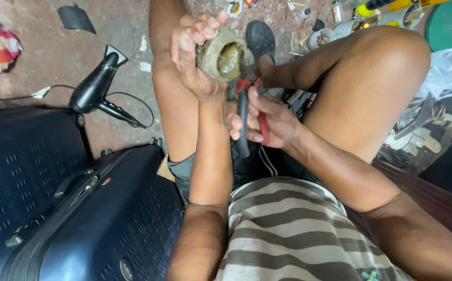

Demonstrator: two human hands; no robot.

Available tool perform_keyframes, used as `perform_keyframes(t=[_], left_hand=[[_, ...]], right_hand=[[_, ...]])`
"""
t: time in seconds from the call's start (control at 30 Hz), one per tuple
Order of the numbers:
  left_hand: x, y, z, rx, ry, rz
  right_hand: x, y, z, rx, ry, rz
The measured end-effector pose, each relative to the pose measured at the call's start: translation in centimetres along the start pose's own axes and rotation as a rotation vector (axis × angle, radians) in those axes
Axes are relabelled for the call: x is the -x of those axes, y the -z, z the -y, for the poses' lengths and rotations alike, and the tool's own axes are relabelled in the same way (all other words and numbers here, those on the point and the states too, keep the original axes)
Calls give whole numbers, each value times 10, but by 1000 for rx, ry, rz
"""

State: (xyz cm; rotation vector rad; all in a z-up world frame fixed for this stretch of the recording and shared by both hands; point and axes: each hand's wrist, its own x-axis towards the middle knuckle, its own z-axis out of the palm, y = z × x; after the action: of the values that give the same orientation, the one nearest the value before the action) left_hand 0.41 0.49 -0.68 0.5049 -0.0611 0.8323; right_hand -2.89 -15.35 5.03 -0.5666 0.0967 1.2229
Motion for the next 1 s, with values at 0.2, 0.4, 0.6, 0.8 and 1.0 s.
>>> perform_keyframes(t=[0.2,0.4,0.6,0.8,1.0], left_hand=[[5,3,1,77,8,-174],[2,10,1,21,-12,-177],[4,10,-5,67,27,-237],[2,9,-10,-43,-33,-209],[5,13,-19,358,211,-259]], right_hand=[[-10,-5,-2,98,34,-2],[-12,-17,0,147,51,-85],[-16,-23,-4,355,54,-187],[-16,-30,5,527,43,-231],[-10,-29,13,623,-14,-110]])
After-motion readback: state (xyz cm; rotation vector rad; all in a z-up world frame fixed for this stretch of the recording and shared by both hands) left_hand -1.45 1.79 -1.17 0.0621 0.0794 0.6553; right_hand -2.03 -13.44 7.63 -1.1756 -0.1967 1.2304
